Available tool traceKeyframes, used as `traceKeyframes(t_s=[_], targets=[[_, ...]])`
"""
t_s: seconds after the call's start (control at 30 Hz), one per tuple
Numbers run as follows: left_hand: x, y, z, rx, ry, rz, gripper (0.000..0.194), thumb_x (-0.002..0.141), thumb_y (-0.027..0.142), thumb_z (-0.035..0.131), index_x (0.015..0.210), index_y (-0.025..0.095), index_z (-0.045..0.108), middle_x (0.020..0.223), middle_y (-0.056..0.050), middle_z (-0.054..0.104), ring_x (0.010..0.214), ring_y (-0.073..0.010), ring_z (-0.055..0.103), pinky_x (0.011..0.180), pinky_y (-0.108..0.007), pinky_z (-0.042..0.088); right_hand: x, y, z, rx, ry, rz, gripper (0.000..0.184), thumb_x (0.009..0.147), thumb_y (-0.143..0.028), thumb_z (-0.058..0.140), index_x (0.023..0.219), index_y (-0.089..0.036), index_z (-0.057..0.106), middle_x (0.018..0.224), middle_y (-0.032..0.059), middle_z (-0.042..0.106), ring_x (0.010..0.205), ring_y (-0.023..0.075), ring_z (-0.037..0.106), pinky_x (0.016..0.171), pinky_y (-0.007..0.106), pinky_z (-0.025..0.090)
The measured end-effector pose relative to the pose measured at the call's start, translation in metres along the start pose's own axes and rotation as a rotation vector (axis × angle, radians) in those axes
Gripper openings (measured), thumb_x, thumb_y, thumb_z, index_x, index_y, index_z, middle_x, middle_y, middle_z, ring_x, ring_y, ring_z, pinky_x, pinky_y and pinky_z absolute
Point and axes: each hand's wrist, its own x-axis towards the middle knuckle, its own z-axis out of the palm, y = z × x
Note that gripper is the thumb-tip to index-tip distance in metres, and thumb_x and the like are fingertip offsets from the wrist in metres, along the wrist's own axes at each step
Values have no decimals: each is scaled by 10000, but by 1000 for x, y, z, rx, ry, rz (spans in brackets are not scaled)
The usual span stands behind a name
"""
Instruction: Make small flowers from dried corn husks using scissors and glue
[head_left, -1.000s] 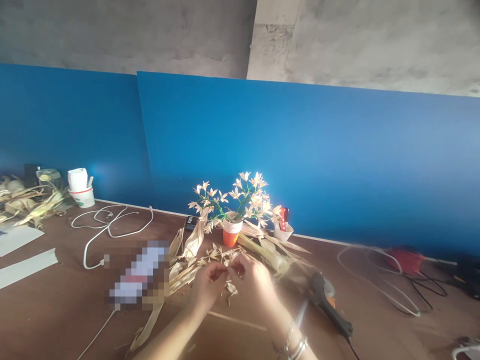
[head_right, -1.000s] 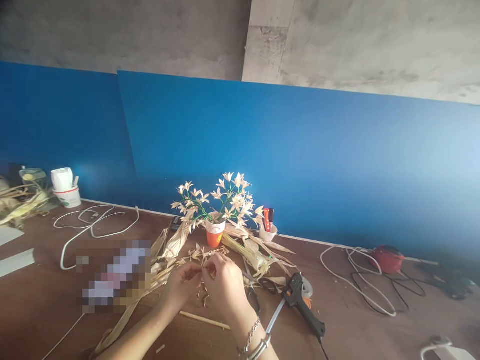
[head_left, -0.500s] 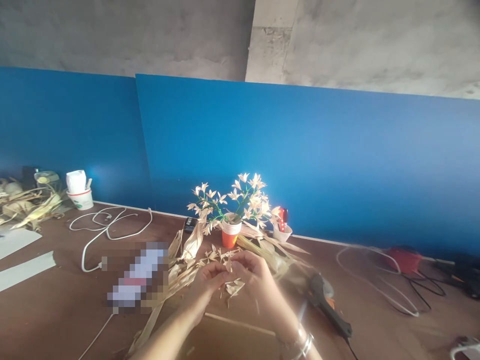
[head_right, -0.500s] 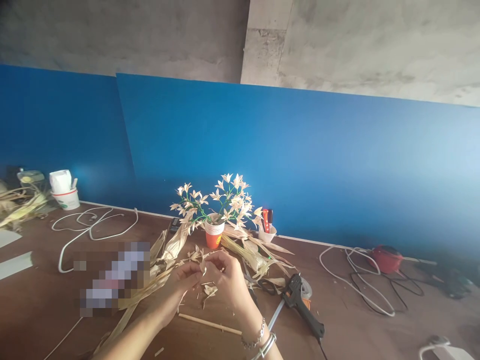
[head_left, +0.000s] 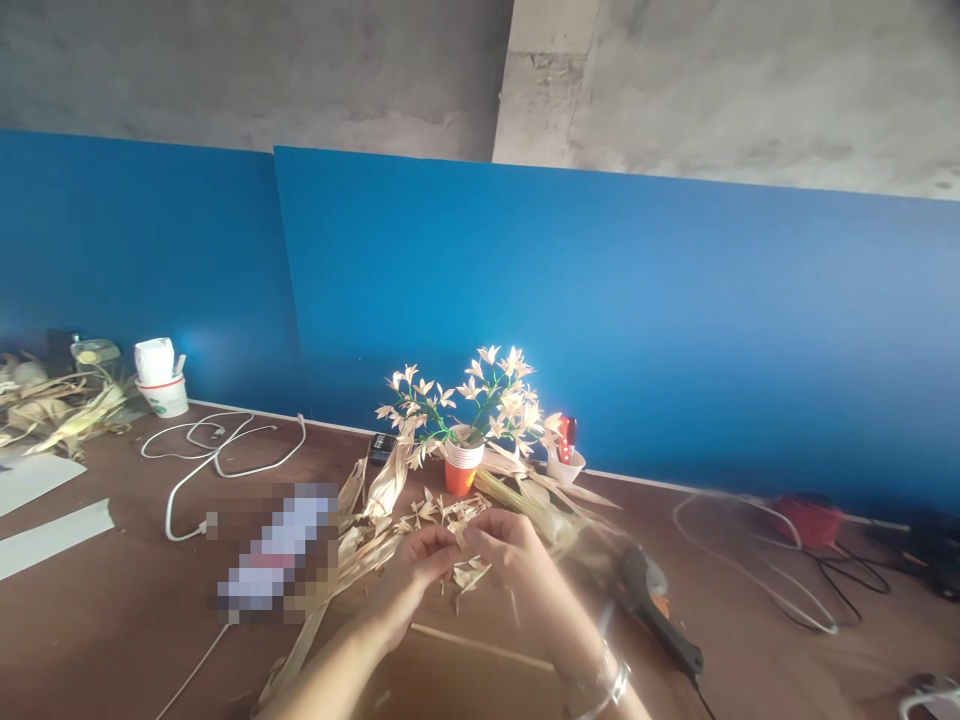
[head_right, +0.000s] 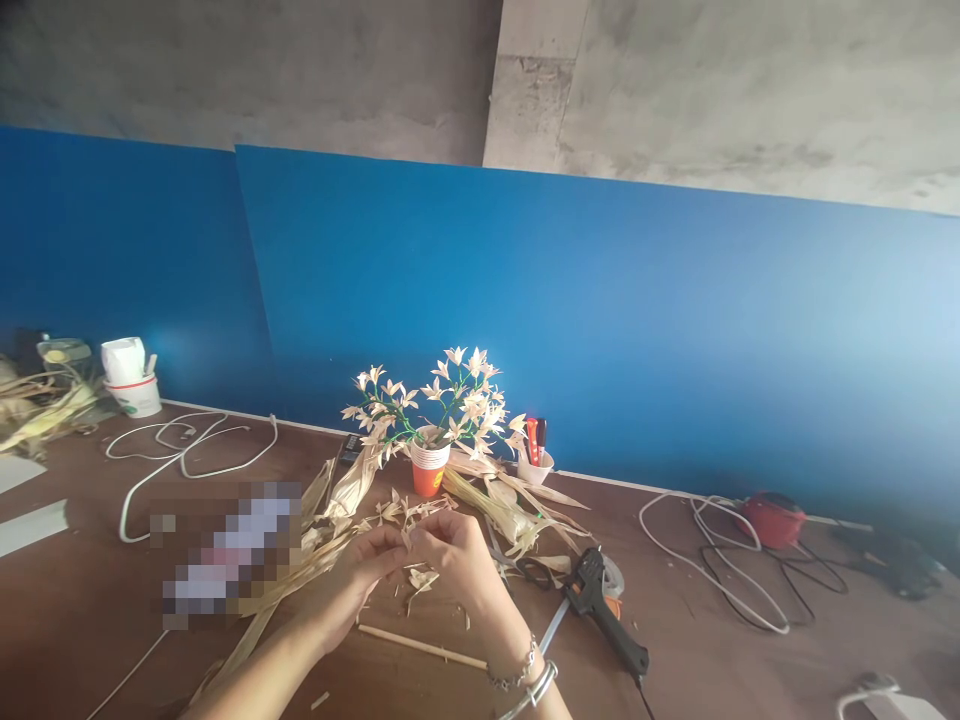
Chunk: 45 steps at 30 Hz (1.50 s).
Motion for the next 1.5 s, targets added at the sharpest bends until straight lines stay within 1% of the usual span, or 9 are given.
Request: traceKeyframes(t_s=[0.3,0.5,0.63,0.73,0.8,0.93,1.07,1.27,1.5], targets=[[-1,1,0,16,-14,1,183,669,324,724,642,160,648,556,36,499,574,-111,404,578,-226,290,-2,-4,-2,-53,-34,0,266,745,-373,636,609,-145,620,526,-36,437,484,80,323,449,226,237],[-2,5,2,75,3,5,209,662,339,715,603,163,619,529,51,460,558,-109,396,559,-226,271,6,7,-2,-82,-22,28,194,730,-300,644,632,-138,603,541,-38,459,486,70,343,435,214,222],[1,3,2,81,43,4,240,660,372,736,740,163,652,632,26,563,618,-128,481,597,-231,338,8,11,1,-56,14,14,196,741,-303,624,639,-138,594,554,-25,500,476,71,371,446,215,257],[6,-6,-2,154,158,85,342,637,376,764,890,178,647,651,43,529,623,-134,492,587,-234,354,6,10,3,-49,81,22,222,761,-332,608,642,-145,593,509,-33,491,444,71,364,443,220,258],[8,-12,-6,276,225,177,300,653,371,756,857,186,637,669,39,521,638,-143,501,589,-239,372,5,9,4,-43,115,23,234,765,-343,605,632,-152,583,489,-39,480,436,74,364,444,221,261],[7,-18,-10,511,267,446,170,783,339,654,717,191,603,763,-13,586,769,-188,575,696,-282,451,8,13,4,-49,145,-7,249,759,-346,608,609,-152,568,562,-15,530,513,96,425,488,224,306],[3,-19,-8,647,269,604,126,816,317,637,805,194,660,823,-44,635,821,-209,614,744,-311,487,12,16,6,-100,129,-39,253,757,-336,604,604,-135,590,570,-7,533,557,107,426,523,234,318],[7,-26,-10,707,279,645,138,850,296,599,815,194,685,796,-52,659,790,-209,635,727,-326,511,12,16,9,-106,87,-19,261,778,-347,587,637,-127,609,620,29,604,591,139,502,556,255,355],[13,-37,-14,532,252,544,140,813,288,618,782,198,721,789,-58,700,763,-212,665,676,-305,520,12,16,8,-106,44,-31,298,789,-376,584,647,-117,622,616,34,606,591,142,510,555,256,359]])
